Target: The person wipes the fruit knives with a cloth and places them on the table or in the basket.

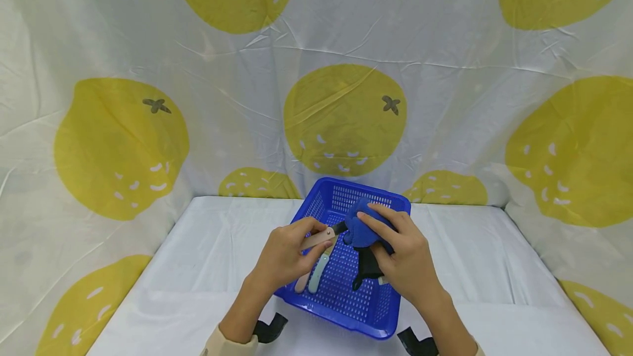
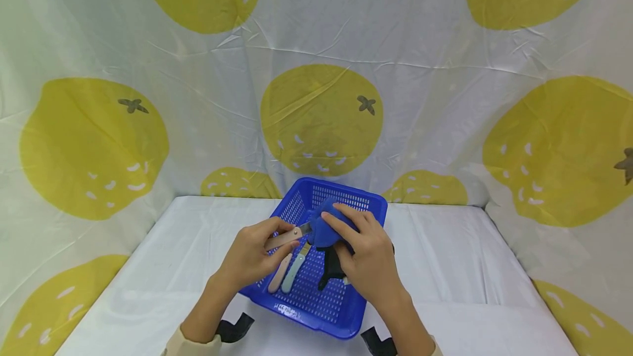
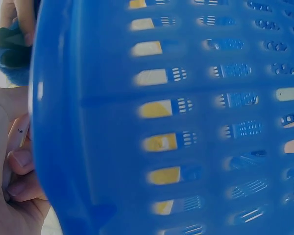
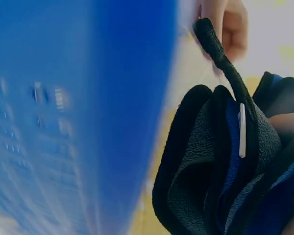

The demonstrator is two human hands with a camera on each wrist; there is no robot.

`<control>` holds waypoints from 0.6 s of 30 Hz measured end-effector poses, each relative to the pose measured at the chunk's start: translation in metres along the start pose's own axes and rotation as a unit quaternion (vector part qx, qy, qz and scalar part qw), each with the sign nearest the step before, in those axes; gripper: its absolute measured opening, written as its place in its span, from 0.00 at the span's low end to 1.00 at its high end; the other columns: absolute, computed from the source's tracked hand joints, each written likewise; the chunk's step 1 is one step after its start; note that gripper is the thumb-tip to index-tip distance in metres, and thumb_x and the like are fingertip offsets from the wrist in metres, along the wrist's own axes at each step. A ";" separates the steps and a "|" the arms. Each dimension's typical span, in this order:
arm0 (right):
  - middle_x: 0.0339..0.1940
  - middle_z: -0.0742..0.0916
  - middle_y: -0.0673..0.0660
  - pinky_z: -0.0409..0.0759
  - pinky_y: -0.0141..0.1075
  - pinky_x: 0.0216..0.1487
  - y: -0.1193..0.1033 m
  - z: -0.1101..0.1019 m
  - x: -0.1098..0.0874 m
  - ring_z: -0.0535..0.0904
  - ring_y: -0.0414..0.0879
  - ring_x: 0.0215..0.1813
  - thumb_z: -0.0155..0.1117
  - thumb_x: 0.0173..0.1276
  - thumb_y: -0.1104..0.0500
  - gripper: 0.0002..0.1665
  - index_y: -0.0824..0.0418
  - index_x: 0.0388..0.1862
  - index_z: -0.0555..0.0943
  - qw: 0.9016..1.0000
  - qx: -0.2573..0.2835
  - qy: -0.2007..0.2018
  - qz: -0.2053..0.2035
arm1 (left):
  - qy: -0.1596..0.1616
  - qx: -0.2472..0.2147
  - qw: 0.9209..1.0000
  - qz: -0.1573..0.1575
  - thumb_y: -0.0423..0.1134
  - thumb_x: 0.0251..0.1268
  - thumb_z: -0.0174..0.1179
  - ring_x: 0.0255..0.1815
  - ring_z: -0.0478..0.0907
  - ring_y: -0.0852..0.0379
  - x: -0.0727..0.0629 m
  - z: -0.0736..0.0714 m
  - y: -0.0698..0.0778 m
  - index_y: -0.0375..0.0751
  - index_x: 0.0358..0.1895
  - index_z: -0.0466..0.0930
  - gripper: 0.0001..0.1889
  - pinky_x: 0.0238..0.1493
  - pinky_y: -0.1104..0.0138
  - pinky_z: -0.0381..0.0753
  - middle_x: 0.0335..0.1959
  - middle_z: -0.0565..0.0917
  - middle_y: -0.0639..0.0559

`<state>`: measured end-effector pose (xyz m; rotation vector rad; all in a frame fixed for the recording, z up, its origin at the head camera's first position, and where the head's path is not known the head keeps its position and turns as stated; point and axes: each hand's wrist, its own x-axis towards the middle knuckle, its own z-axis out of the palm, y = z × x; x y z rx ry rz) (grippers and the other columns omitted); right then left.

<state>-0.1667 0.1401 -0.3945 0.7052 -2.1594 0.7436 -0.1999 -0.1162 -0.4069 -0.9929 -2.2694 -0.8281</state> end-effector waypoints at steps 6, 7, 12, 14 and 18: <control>0.65 0.84 0.54 0.86 0.46 0.49 -0.012 0.010 0.000 0.80 0.51 0.56 0.70 0.60 0.70 0.33 0.48 0.64 0.84 0.999 0.020 -0.020 -0.039 | 0.004 0.002 1.000 0.014 0.39 0.62 0.74 0.35 0.88 0.62 0.001 0.001 0.000 0.43 0.47 0.82 0.13 0.38 0.74 0.85 0.41 0.90 0.53; 0.65 0.84 0.54 0.86 0.47 0.49 -0.013 0.012 0.000 0.80 0.51 0.55 0.70 0.60 0.70 0.33 0.48 0.64 0.85 0.999 0.023 -0.021 -0.043 | 0.006 0.003 1.000 0.018 0.38 0.62 0.74 0.35 0.88 0.62 0.000 0.001 -0.001 0.43 0.47 0.82 0.14 0.38 0.74 0.86 0.41 0.90 0.53; 0.64 0.85 0.53 0.86 0.46 0.51 -0.017 0.017 -0.001 0.80 0.49 0.54 0.67 0.59 0.71 0.35 0.46 0.64 0.84 0.998 0.023 -0.024 -0.056 | 0.013 0.006 0.999 0.041 0.34 0.58 0.75 0.34 0.88 0.61 0.000 0.002 -0.002 0.41 0.46 0.81 0.15 0.39 0.73 0.86 0.38 0.89 0.52; 0.64 0.85 0.53 0.86 0.47 0.52 -0.017 0.017 -0.001 0.80 0.49 0.54 0.67 0.59 0.71 0.35 0.46 0.64 0.84 0.998 0.019 -0.025 -0.057 | 0.015 0.009 0.999 0.048 0.33 0.58 0.75 0.33 0.87 0.61 0.000 0.003 -0.002 0.41 0.46 0.81 0.15 0.38 0.73 0.86 0.38 0.88 0.52; 0.64 0.85 0.53 0.86 0.48 0.53 -0.016 0.019 -0.002 0.81 0.50 0.54 0.69 0.60 0.70 0.33 0.47 0.63 0.85 0.998 0.016 -0.027 -0.051 | 0.019 0.010 0.998 0.061 0.32 0.58 0.74 0.33 0.88 0.61 0.000 0.003 -0.002 0.40 0.45 0.81 0.14 0.37 0.74 0.86 0.37 0.89 0.51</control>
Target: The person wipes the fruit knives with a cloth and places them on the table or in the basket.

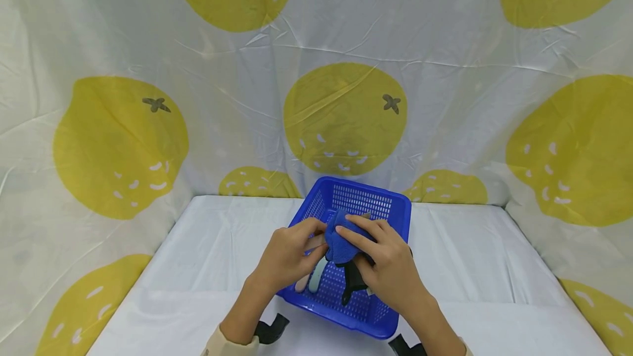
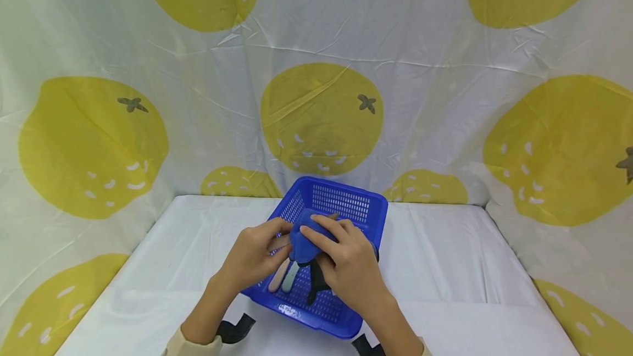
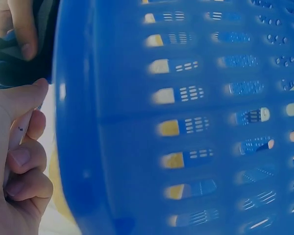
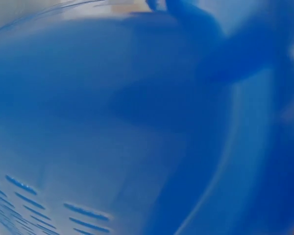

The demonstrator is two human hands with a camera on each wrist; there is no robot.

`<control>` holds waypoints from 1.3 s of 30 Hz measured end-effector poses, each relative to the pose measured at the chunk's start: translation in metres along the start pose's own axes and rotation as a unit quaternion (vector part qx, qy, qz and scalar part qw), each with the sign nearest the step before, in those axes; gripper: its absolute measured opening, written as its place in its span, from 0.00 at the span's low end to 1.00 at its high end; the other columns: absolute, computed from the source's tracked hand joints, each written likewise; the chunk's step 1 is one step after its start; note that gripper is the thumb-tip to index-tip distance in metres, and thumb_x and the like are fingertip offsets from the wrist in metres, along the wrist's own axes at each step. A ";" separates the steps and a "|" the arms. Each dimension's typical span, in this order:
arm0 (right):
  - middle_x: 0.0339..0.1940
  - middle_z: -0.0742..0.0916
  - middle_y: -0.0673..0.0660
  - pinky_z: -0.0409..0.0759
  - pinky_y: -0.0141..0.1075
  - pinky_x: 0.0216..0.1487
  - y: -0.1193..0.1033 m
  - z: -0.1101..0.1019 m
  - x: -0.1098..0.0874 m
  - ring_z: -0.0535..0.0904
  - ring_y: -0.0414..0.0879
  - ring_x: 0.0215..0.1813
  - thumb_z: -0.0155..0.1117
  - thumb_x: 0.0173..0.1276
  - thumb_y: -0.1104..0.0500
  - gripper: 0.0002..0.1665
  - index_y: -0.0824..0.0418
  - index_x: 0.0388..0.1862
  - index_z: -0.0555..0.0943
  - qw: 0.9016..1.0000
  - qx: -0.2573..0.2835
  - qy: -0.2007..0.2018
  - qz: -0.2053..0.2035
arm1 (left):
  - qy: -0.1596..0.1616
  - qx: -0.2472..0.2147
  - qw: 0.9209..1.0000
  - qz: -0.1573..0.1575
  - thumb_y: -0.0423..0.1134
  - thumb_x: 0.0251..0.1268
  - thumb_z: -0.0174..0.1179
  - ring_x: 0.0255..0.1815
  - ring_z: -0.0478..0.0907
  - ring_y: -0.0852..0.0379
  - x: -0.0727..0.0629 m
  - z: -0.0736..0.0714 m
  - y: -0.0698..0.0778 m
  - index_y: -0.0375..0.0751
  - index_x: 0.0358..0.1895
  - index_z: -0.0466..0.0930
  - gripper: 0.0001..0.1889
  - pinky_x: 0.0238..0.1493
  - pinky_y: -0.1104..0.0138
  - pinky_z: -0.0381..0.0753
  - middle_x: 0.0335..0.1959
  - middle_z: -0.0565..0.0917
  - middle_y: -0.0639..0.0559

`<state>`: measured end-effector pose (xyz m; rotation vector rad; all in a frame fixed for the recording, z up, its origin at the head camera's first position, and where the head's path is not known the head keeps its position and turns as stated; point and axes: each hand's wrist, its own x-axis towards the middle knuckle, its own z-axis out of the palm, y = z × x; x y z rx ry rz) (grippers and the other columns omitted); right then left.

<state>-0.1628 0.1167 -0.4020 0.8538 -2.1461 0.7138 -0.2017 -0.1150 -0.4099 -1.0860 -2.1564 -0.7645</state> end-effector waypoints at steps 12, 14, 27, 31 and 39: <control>0.64 0.84 0.54 0.86 0.45 0.43 0.011 -0.001 -0.002 0.81 0.51 0.52 0.69 0.59 0.70 0.33 0.49 0.63 0.85 1.000 -0.017 0.014 0.019 | -0.008 -0.001 1.000 -0.001 0.38 0.64 0.72 0.31 0.87 0.63 0.000 -0.004 0.001 0.42 0.47 0.81 0.13 0.35 0.77 0.84 0.41 0.89 0.52; 0.64 0.84 0.54 0.87 0.45 0.43 0.013 -0.003 -0.001 0.81 0.51 0.53 0.69 0.58 0.71 0.33 0.49 0.63 0.85 0.999 -0.023 0.017 0.024 | -0.008 -0.001 1.000 -0.002 0.39 0.65 0.72 0.31 0.87 0.63 0.001 -0.004 0.001 0.42 0.47 0.81 0.12 0.35 0.77 0.84 0.40 0.89 0.52; 0.65 0.84 0.56 0.86 0.52 0.51 0.032 -0.015 -0.003 0.81 0.54 0.57 0.69 0.58 0.72 0.33 0.49 0.62 0.85 0.996 -0.048 0.038 0.057 | -0.023 -0.004 0.999 -0.032 0.40 0.66 0.71 0.32 0.86 0.64 0.000 -0.006 0.003 0.45 0.47 0.82 0.11 0.35 0.77 0.84 0.41 0.89 0.55; 0.65 0.84 0.57 0.86 0.55 0.54 0.037 -0.018 -0.003 0.81 0.57 0.58 0.69 0.57 0.73 0.34 0.50 0.62 0.86 0.995 -0.051 0.050 0.064 | -0.018 -0.008 0.999 -0.034 0.40 0.65 0.71 0.32 0.86 0.65 0.000 -0.006 0.003 0.45 0.47 0.82 0.11 0.34 0.78 0.84 0.41 0.89 0.54; 0.64 0.84 0.58 0.86 0.56 0.53 0.043 -0.022 -0.004 0.81 0.57 0.58 0.71 0.57 0.74 0.34 0.51 0.62 0.85 0.993 -0.063 0.069 0.076 | -0.006 -0.016 0.998 -0.064 0.41 0.64 0.73 0.34 0.86 0.65 0.000 -0.007 0.001 0.46 0.47 0.82 0.12 0.36 0.76 0.84 0.41 0.90 0.56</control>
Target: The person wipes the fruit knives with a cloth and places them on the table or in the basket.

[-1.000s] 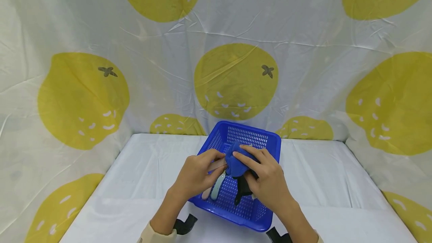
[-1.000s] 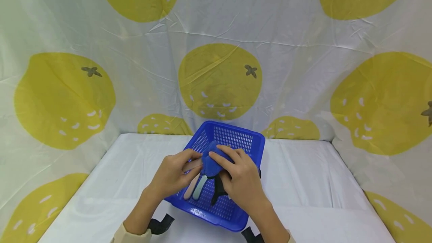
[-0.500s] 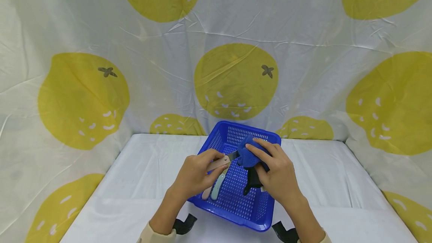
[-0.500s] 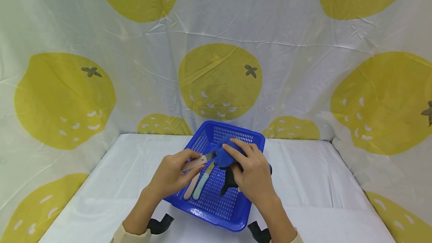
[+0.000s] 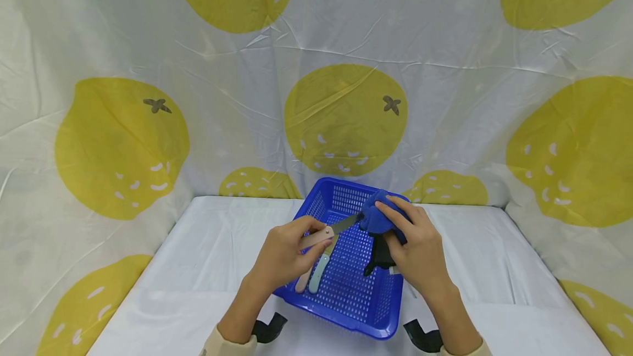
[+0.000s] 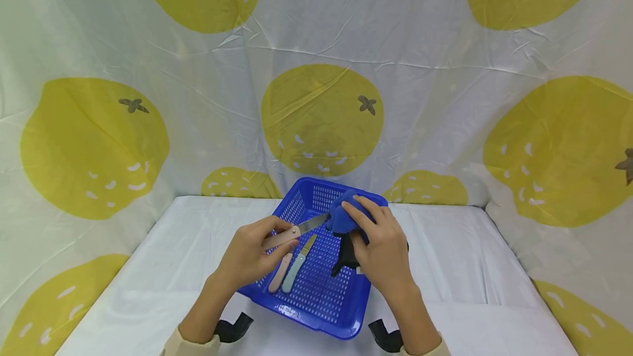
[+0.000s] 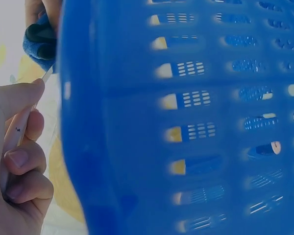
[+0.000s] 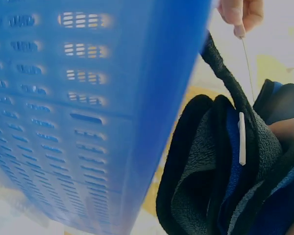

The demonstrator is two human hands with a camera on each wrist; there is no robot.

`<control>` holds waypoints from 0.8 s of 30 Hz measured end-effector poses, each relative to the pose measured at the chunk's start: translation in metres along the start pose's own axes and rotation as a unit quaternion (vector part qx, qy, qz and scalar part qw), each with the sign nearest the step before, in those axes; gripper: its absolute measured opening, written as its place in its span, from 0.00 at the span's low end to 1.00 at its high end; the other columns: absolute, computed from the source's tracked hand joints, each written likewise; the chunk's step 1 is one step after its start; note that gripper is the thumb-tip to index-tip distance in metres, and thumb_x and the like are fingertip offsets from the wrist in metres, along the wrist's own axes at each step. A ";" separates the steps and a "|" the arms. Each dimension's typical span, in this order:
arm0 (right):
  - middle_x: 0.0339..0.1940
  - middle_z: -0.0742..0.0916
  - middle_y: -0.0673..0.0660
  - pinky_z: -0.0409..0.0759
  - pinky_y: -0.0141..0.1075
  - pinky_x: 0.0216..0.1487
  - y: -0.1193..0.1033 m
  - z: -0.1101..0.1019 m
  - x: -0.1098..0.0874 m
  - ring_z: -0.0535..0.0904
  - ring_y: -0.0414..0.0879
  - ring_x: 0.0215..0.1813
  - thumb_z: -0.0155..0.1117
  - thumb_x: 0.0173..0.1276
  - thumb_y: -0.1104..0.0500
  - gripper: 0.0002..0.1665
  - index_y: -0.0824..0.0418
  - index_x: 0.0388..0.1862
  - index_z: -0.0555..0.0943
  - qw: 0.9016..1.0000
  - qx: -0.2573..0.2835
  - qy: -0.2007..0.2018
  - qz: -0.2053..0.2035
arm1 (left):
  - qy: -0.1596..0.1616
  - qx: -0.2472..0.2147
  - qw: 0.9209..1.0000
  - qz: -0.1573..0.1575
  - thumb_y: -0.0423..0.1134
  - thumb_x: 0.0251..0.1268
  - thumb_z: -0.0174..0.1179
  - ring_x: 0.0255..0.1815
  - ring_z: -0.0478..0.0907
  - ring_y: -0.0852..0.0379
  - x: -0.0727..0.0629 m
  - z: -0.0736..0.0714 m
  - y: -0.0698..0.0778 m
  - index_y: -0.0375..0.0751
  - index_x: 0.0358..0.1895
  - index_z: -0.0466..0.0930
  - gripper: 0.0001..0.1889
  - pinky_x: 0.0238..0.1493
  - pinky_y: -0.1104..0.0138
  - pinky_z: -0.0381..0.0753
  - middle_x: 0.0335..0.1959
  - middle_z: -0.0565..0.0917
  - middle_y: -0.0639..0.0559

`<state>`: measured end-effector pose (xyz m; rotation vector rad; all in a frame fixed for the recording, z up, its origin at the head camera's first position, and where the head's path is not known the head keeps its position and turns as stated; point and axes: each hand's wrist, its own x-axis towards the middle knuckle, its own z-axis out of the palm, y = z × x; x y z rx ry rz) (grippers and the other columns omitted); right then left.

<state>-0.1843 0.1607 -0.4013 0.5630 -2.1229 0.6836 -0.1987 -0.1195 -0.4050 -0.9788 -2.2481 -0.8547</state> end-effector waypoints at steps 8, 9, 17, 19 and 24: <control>0.66 0.83 0.56 0.83 0.42 0.63 -0.003 -0.007 0.000 0.79 0.55 0.62 0.71 0.60 0.72 0.34 0.49 0.64 0.84 1.000 0.012 -0.005 0.017 | 0.007 0.003 1.000 -0.008 0.42 0.64 0.73 0.36 0.87 0.65 0.001 -0.001 -0.001 0.48 0.46 0.83 0.11 0.37 0.74 0.85 0.42 0.90 0.57; 0.67 0.83 0.56 0.81 0.37 0.65 -0.005 -0.008 0.000 0.79 0.54 0.63 0.70 0.60 0.72 0.34 0.49 0.64 0.84 1.000 0.017 -0.010 0.017 | 0.006 0.004 1.000 -0.008 0.42 0.64 0.72 0.36 0.87 0.65 0.001 -0.001 -0.001 0.48 0.46 0.83 0.11 0.37 0.74 0.85 0.42 0.90 0.57; 0.67 0.83 0.55 0.81 0.34 0.62 -0.029 0.008 -0.003 0.80 0.52 0.61 0.70 0.60 0.71 0.33 0.49 0.64 0.84 0.998 0.053 -0.034 -0.030 | 0.005 0.013 1.000 -0.008 0.42 0.64 0.73 0.37 0.87 0.64 0.001 0.000 -0.001 0.48 0.47 0.83 0.12 0.38 0.73 0.85 0.42 0.90 0.57; 0.67 0.83 0.55 0.85 0.42 0.55 -0.036 0.011 -0.005 0.81 0.51 0.57 0.70 0.60 0.70 0.33 0.49 0.64 0.84 0.997 0.057 -0.039 -0.041 | 0.005 0.013 1.000 -0.005 0.41 0.63 0.74 0.38 0.88 0.64 0.001 0.000 -0.001 0.47 0.47 0.83 0.12 0.39 0.73 0.86 0.42 0.90 0.56; 0.66 0.84 0.54 0.85 0.49 0.51 -0.047 0.018 -0.007 0.81 0.51 0.54 0.71 0.59 0.69 0.34 0.48 0.65 0.84 0.995 0.065 -0.047 -0.063 | 0.004 0.010 1.000 0.010 0.36 0.60 0.75 0.39 0.89 0.60 0.001 0.002 -0.002 0.43 0.46 0.83 0.14 0.42 0.70 0.87 0.40 0.89 0.54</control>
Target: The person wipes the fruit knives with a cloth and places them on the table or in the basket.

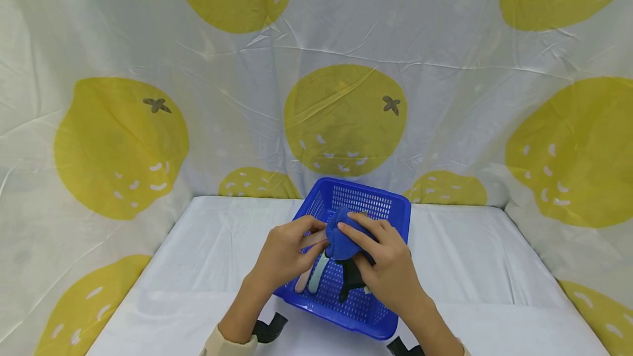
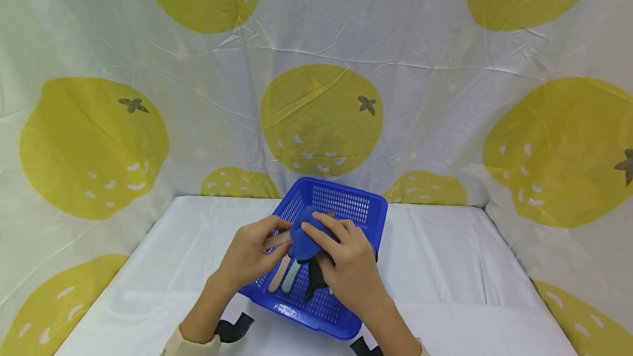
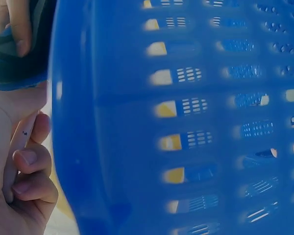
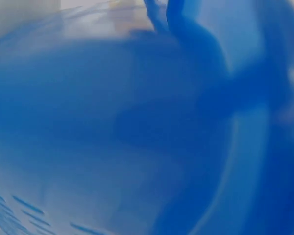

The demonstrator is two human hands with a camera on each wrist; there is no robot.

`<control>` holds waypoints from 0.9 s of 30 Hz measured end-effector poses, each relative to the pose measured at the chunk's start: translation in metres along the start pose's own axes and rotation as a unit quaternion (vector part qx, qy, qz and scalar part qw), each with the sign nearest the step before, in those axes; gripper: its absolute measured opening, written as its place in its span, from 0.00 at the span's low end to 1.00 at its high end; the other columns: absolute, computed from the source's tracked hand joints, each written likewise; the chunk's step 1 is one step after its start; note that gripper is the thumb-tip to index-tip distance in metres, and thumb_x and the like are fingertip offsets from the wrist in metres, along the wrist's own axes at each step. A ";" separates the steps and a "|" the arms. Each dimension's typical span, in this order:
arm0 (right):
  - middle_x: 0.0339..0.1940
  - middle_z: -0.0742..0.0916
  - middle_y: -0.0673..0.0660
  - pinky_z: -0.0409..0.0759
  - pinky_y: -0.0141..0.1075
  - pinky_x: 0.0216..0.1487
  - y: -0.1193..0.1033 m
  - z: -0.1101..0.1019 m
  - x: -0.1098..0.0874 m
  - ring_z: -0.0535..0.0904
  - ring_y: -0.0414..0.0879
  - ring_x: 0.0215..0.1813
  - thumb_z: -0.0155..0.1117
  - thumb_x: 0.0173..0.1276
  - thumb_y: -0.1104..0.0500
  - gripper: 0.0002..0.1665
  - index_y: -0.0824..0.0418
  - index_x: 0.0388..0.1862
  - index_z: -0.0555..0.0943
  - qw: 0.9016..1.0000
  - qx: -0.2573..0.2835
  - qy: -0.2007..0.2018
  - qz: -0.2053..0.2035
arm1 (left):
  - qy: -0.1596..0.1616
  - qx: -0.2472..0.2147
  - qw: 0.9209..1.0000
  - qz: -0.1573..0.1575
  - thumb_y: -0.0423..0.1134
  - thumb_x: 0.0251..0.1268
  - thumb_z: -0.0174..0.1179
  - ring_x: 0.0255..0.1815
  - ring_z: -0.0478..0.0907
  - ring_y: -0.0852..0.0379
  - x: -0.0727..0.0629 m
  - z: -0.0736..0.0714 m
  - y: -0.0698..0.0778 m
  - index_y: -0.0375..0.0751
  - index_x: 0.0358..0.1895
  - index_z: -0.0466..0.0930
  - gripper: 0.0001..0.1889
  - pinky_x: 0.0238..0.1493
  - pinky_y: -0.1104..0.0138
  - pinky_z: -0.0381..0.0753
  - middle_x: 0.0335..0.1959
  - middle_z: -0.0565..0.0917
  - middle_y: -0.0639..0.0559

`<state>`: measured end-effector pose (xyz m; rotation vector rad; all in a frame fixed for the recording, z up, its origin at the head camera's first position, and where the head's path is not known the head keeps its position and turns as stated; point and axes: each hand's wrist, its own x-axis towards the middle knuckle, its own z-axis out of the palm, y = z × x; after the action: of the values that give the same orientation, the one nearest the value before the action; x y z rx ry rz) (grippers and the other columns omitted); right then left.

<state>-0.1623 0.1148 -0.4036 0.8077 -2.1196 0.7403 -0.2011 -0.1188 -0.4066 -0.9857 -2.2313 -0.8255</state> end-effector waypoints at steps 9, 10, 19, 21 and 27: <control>0.66 0.84 0.53 0.82 0.51 0.51 -0.004 0.005 0.000 0.81 0.51 0.54 0.72 0.60 0.68 0.34 0.47 0.65 0.84 1.000 -0.014 -0.007 0.006 | 0.006 -0.010 0.999 0.031 0.31 0.58 0.74 0.35 0.88 0.59 0.001 0.000 0.000 0.39 0.46 0.82 0.14 0.40 0.71 0.87 0.39 0.89 0.50; 0.66 0.84 0.53 0.81 0.51 0.51 -0.004 0.005 0.000 0.81 0.50 0.54 0.72 0.60 0.68 0.34 0.47 0.65 0.84 1.000 -0.016 -0.007 0.008 | 0.006 -0.011 0.999 0.035 0.31 0.58 0.74 0.35 0.88 0.59 0.001 0.000 0.001 0.38 0.46 0.82 0.14 0.40 0.71 0.87 0.39 0.89 0.49; 0.65 0.84 0.54 0.79 0.47 0.44 0.000 0.002 0.001 0.81 0.51 0.52 0.70 0.59 0.69 0.33 0.48 0.63 0.85 0.999 -0.028 0.003 0.016 | -0.001 -0.018 0.999 0.035 0.35 0.61 0.74 0.33 0.88 0.61 0.001 -0.002 0.001 0.40 0.47 0.81 0.14 0.36 0.74 0.86 0.40 0.89 0.51; 0.65 0.84 0.54 0.79 0.47 0.44 0.003 0.000 0.001 0.80 0.51 0.52 0.70 0.59 0.70 0.33 0.48 0.63 0.85 0.999 -0.030 0.006 0.019 | -0.002 -0.018 0.999 0.033 0.36 0.62 0.73 0.33 0.88 0.61 0.001 -0.002 0.002 0.41 0.47 0.81 0.13 0.36 0.75 0.85 0.41 0.89 0.51; 0.67 0.84 0.55 0.81 0.49 0.49 0.010 -0.004 0.000 0.80 0.52 0.55 0.68 0.58 0.71 0.34 0.49 0.63 0.85 0.999 -0.031 0.011 0.038 | -0.001 -0.013 0.999 0.035 0.37 0.62 0.74 0.32 0.88 0.61 0.001 -0.001 0.003 0.41 0.46 0.81 0.13 0.35 0.76 0.85 0.41 0.90 0.50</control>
<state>-0.1673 0.1241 -0.4036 0.6864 -2.1534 0.7154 -0.1990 -0.1177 -0.4040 -1.0703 -2.1796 -0.8251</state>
